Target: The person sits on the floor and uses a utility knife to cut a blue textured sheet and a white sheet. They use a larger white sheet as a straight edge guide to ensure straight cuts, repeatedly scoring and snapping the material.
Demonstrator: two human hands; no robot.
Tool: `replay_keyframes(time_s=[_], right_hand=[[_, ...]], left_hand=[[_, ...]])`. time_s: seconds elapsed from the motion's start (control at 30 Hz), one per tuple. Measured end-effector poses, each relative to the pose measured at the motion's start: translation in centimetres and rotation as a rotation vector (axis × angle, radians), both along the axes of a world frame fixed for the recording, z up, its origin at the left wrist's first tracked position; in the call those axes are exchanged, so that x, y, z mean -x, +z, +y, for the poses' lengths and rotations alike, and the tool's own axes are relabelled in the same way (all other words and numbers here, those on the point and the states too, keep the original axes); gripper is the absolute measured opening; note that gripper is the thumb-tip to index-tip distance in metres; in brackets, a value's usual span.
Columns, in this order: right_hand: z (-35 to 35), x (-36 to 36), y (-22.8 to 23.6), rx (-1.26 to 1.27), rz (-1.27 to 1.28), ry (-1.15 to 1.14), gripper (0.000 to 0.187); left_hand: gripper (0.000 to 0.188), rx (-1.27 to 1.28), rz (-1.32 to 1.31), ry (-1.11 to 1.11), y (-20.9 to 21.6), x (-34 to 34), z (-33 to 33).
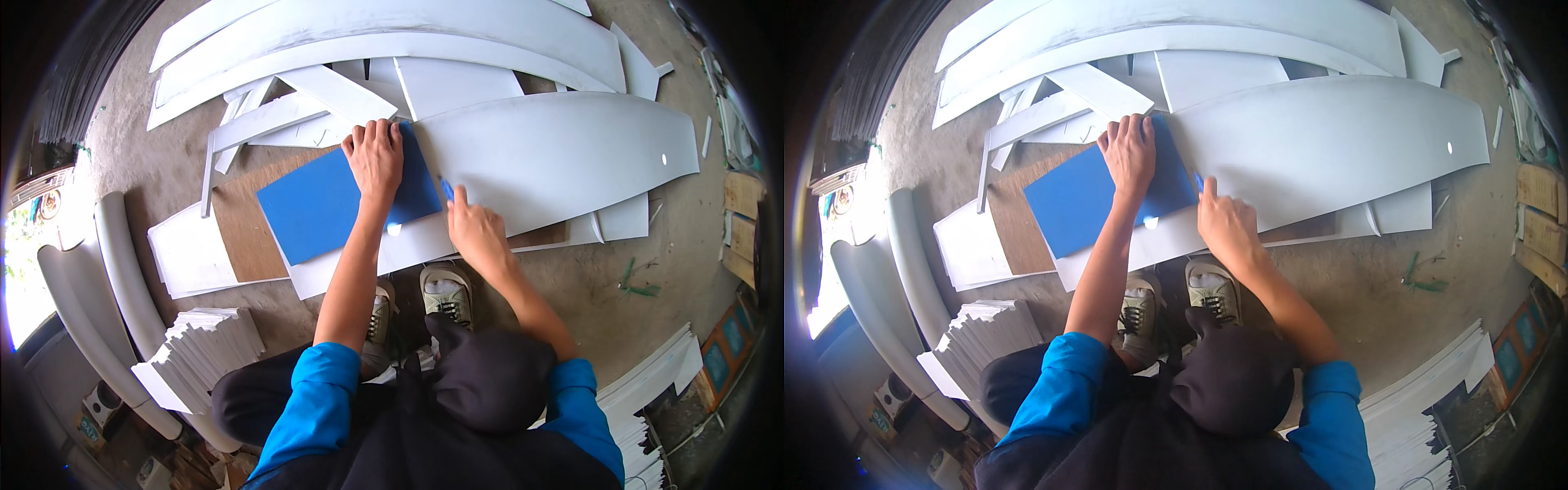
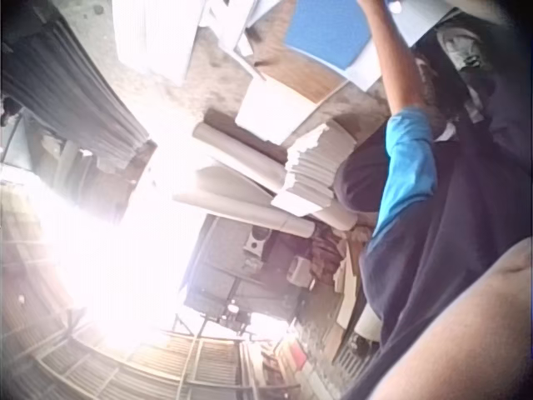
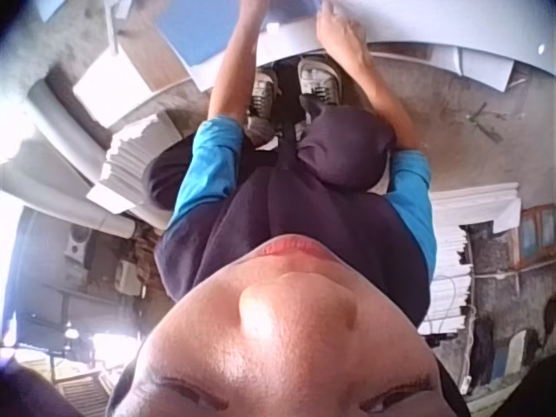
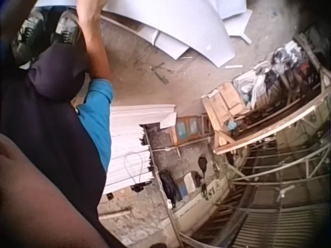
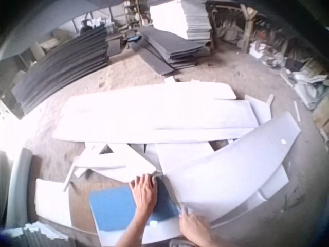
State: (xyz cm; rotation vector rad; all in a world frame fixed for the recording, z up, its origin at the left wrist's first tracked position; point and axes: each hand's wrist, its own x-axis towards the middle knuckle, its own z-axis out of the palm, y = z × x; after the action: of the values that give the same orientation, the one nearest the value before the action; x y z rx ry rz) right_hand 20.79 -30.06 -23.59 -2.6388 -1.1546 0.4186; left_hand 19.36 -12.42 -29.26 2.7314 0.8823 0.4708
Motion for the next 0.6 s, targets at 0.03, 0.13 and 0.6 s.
replay_keyframes(time_s=[0.03, 0.13, 0.6], right_hand=[[0.7, -0.8, 0.2, -0.042, 0.035, -0.034, 0.021], [3.6, -3.1, -0.9, -0.129, 0.041, -0.092, 0.02], [7.4, -4.3, -3.1, -0.126, 0.066, -0.088, 0.019]], left_hand=[[0.025, 0.005, 0.004, 0.001, 0.0, 0.0, -0.1], [0.025, 0.013, 0.029, 0.011, 0.1, -0.3, -0.1], [0.025, 0.02, -0.019, -0.009, -0.1, -0.1, 0.0]])
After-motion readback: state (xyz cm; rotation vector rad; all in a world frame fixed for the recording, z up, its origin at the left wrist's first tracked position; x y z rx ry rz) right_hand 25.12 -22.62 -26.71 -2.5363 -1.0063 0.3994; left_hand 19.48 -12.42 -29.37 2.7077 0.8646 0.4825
